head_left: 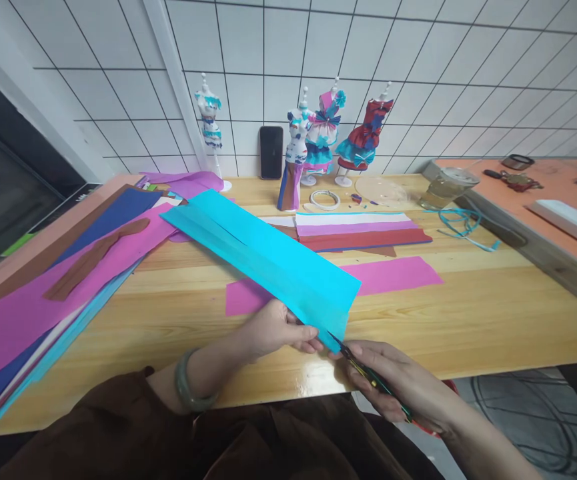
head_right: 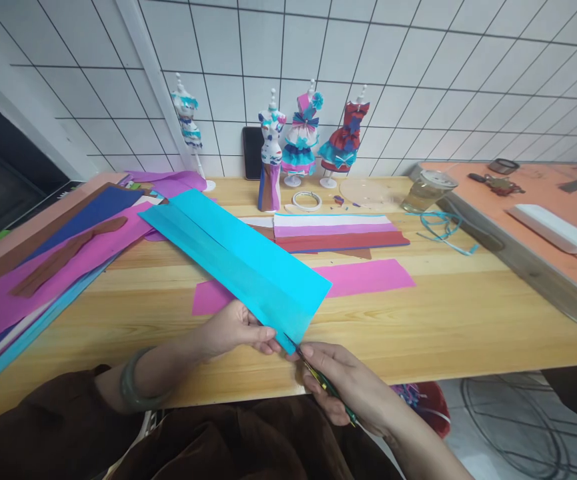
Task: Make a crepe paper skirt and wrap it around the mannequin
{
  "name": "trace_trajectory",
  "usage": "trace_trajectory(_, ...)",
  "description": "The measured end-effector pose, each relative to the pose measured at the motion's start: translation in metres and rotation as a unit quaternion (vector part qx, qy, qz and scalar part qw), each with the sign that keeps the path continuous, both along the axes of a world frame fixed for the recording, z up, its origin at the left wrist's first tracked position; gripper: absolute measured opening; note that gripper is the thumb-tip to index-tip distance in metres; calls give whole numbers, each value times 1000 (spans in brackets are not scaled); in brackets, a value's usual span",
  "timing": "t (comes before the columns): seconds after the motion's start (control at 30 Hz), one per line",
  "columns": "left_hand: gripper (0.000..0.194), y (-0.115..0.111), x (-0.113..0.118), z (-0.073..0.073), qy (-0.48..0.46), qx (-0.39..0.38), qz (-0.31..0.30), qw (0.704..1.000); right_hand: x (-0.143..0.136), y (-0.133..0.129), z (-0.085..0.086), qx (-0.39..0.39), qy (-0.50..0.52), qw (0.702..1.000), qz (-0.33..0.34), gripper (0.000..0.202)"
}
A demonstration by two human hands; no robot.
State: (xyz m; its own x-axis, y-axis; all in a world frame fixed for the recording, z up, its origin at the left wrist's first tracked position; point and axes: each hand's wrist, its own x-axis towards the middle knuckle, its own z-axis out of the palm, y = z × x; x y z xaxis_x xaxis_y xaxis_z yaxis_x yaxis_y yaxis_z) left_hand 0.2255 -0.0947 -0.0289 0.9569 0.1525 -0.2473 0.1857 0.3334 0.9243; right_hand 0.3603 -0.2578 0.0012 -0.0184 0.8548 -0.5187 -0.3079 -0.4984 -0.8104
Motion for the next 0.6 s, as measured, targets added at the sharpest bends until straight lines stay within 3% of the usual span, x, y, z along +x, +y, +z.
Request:
trace_trajectory(0.37, 32, -1, 1, 1, 6, 11, -22, 1000, -2, 2, 1, 12, -32, 999, 9, 37)
trace_trajectory(0.6, 29, -3, 1, 0, 12, -9, 7, 1000, 0, 1, 0, 17, -58, 998, 14, 38)
